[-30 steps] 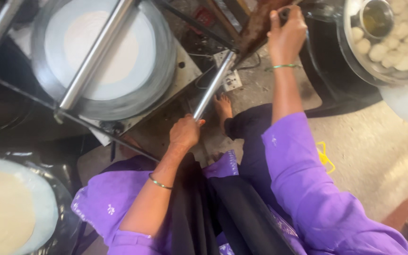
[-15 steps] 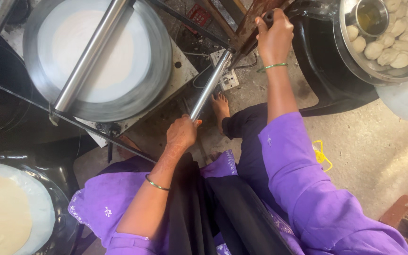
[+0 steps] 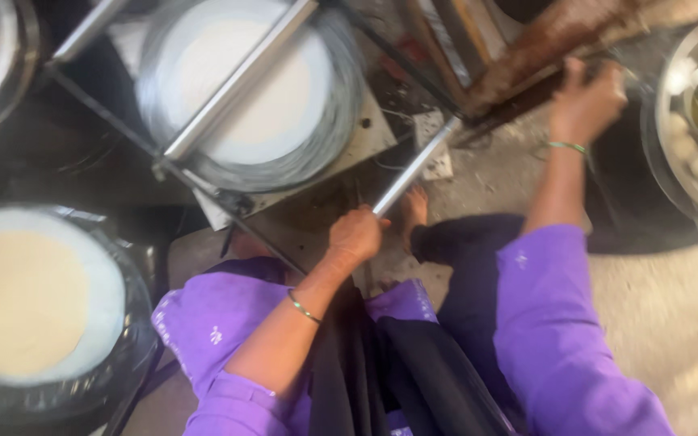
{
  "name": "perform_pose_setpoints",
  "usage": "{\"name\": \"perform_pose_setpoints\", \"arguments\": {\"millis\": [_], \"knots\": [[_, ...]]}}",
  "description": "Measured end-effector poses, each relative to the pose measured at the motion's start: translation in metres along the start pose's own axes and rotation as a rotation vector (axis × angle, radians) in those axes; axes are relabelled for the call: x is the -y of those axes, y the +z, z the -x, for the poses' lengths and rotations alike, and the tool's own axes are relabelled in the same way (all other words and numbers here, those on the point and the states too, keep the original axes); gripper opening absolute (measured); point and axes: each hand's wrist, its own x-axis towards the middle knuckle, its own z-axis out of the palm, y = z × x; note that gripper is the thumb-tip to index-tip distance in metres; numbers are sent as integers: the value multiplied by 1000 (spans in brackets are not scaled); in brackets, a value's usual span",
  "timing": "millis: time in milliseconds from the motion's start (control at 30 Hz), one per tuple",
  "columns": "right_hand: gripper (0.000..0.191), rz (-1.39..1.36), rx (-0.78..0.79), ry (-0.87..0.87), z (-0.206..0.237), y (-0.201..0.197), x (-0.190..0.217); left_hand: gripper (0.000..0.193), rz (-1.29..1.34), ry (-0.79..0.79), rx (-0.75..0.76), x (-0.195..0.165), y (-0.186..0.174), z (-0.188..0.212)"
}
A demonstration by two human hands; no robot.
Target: The person sits at a manual lever press, places a dough ball on the stone plate between plastic sheets, and pulls the lever to flatten it into a thin papad. They peel the flattened papad off the plastic, stack it with finished papads, and repeat the cycle with new dough balls.
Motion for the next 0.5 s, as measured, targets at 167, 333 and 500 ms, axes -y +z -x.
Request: {"name": "perform_pose_setpoints", "arguments": {"millis": [167, 333, 500], "knots": [[48, -252, 3, 294, -26, 13, -17, 41, 36, 43, -44, 4, 4, -3], [39, -356, -17, 287, -43, 30, -22, 42, 53, 33, -51, 7, 7, -6], [50, -527, -6, 418, -45, 43, -20, 39, 79, 27, -42, 7, 4, -7]]}}
